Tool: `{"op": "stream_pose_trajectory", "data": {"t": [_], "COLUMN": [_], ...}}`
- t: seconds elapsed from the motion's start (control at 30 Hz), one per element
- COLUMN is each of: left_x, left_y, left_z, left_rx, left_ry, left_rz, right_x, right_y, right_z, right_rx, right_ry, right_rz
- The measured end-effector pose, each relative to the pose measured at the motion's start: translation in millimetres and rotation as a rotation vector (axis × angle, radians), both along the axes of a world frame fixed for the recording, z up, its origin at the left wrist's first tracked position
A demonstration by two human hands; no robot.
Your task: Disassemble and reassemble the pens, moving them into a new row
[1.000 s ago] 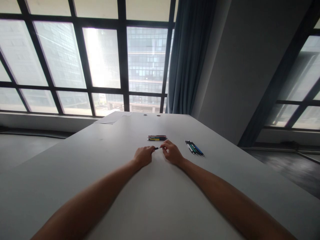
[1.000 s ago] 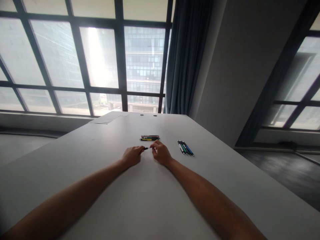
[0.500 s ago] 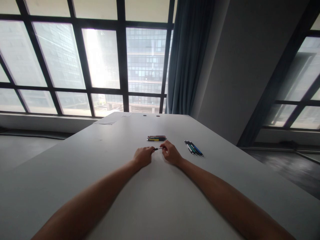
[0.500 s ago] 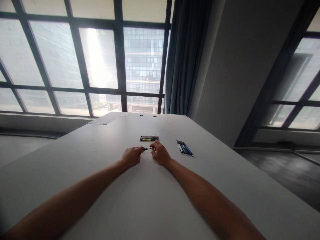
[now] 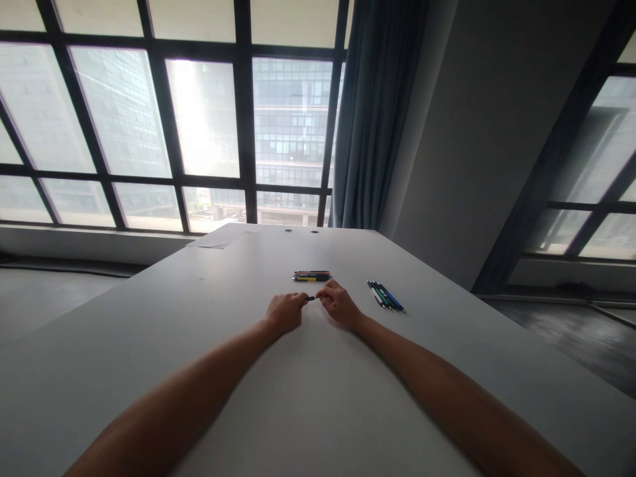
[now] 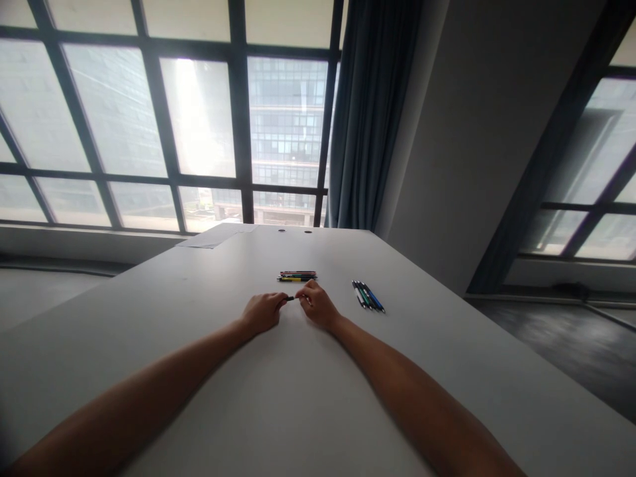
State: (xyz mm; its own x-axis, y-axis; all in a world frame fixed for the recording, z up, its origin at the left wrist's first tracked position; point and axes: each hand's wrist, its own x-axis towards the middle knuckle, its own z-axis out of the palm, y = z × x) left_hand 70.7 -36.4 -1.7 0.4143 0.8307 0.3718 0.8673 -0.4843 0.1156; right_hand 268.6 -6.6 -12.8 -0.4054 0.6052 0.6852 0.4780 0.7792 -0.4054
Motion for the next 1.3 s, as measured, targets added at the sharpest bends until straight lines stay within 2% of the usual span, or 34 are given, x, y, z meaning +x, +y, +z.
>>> {"op": "stream_pose_trajectory", "data": {"t": [0.23, 0.53, 0.7, 0.83, 1.03, 1.17, 1.3], "left_x": [-1, 0, 0, 0, 0, 0, 0], "left_y": [1, 0, 0, -1, -2, -1, 0], "left_z": [-0.5, -0.1, 0.0, 1.9, 2.5, 1.2, 0.7], "left_rx": [0.009, -0.013, -0.034, -0.041, -0.046, -0.034, -0.032], "left_ry": [0.013, 0.016, 0.009, 0.004, 0.010, 0.010, 0.007], "left_rz": [0.019, 0.045, 0.047, 0.046, 0.050, 0.045, 0.046], "right_x": [0, 13, 37, 50, 48, 47, 48], "right_y": [1, 14, 33, 42, 45, 47, 48], "right_z": [0.1, -0.4, -7.9, -11.5, -12.0, -13.0, -14.8], "right_rx": [-0.062, -0.101, -0.070, -0.033, -0.093, -0.184, -0.205], "right_ry": [0.058, 0.219, 0.130, 0.033, -0.033, -0.081, -0.107], "right_rz": [-0.006, -0.184, -0.368, -0.421, -0.464, -0.561, -0.627]}}
